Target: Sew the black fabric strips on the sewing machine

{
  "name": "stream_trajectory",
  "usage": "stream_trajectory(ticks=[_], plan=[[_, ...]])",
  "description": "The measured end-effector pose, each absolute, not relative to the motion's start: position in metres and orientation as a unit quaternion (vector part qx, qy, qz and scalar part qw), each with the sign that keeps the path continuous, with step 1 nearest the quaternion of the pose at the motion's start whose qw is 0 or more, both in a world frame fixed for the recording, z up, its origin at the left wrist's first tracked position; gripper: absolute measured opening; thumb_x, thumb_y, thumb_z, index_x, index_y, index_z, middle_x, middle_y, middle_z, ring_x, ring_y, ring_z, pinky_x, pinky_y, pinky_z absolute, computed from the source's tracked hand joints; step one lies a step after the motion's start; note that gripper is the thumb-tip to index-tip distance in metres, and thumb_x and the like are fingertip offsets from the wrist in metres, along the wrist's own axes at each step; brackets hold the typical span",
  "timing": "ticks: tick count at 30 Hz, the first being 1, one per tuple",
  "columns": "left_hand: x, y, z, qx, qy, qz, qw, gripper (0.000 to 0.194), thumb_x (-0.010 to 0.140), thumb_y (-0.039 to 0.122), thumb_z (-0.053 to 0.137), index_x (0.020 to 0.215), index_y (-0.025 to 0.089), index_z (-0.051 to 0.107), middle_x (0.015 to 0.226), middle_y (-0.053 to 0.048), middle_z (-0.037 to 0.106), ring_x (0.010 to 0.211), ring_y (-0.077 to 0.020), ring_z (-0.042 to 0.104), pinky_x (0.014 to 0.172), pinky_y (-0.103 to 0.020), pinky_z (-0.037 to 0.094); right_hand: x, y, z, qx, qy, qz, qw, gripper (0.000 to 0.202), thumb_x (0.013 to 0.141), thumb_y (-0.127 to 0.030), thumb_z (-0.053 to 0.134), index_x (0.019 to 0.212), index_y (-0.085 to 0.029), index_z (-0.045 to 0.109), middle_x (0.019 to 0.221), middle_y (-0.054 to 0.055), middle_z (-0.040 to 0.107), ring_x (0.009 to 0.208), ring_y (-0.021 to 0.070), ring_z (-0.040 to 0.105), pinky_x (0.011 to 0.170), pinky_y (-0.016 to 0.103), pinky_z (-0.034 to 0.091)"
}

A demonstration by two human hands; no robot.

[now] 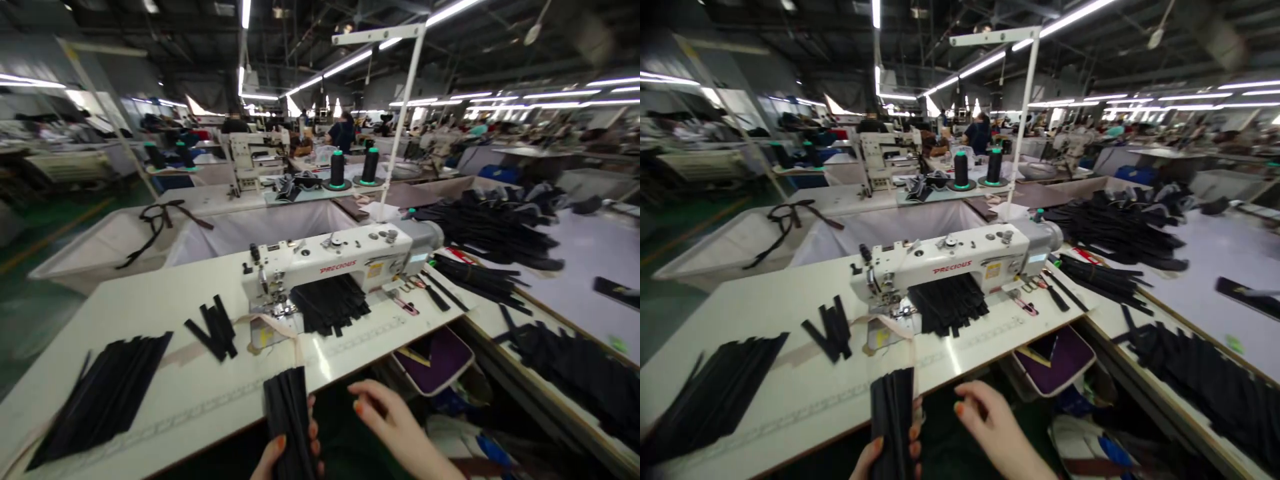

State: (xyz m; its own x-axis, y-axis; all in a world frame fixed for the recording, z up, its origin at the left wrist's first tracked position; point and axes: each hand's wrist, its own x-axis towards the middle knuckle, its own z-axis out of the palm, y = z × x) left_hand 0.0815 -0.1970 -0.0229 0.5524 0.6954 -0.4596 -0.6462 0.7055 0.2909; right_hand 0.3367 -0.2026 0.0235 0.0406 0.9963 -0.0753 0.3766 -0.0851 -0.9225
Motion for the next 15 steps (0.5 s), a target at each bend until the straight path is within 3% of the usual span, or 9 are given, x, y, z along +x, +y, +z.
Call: stream_trajectory(ticks=[2, 6, 10, 15], plan=[[0.076, -0.201, -0.024, 0.030, 0.299, 0.379, 0.875, 0.061, 0.069, 0.037, 0.082, 0.124, 0.018, 0.066, 0.101, -0.011, 0.074, 0.093, -0.0287, 0.068, 0.088, -0.044, 0.052, 0.276, -0.205, 0.030, -0.550, -0.579, 0.482, 0.361, 0.041, 0.087, -0.050, 0.060, 0.115, -0.021, 0.064, 0.083, 0.003, 0.066, 0.074, 0.0183, 0.061, 0.069, 0.028, 0.049], [0.060, -0.208, -0.027, 0.003, 0.372, 0.368, 0.852, 0.072, 0.065, 0.033, 0.085, 0.128, 0.008, 0.062, 0.108, -0.018, 0.075, 0.108, -0.0401, 0.066, 0.099, -0.049, 0.046, 0.219, -0.198, 0.040, -0.552, -0.584, 0.493, 0.334, 0.036, 0.079, -0.043, 0.072, 0.105, -0.020, 0.062, 0.091, 0.004, 0.066, 0.081, 0.0201, 0.061, 0.074, 0.029, 0.047], [0.046, -0.212, -0.029, 0.004, 0.369, 0.387, 0.845, 0.069, 0.067, 0.031, 0.084, 0.128, 0.008, 0.062, 0.115, -0.019, 0.072, 0.108, -0.0402, 0.067, 0.102, -0.050, 0.045, 0.202, -0.194, 0.027, -0.544, -0.560, 0.508, 0.364, 0.022, 0.085, -0.040, 0.061, 0.091, -0.018, 0.061, 0.085, 0.004, 0.065, 0.079, 0.0202, 0.060, 0.074, 0.030, 0.047], [0.045, -0.213, -0.028, 0.005, 0.378, 0.404, 0.833, 0.056, 0.070, 0.026, 0.084, 0.121, 0.010, 0.067, 0.112, -0.017, 0.074, 0.105, -0.0360, 0.069, 0.101, -0.047, 0.048, 0.196, -0.198, 0.009, -0.529, -0.447, 0.562, 0.452, 0.031, 0.080, -0.050, 0.069, 0.085, -0.020, 0.064, 0.076, 0.004, 0.065, 0.074, 0.0218, 0.062, 0.068, 0.031, 0.050]])
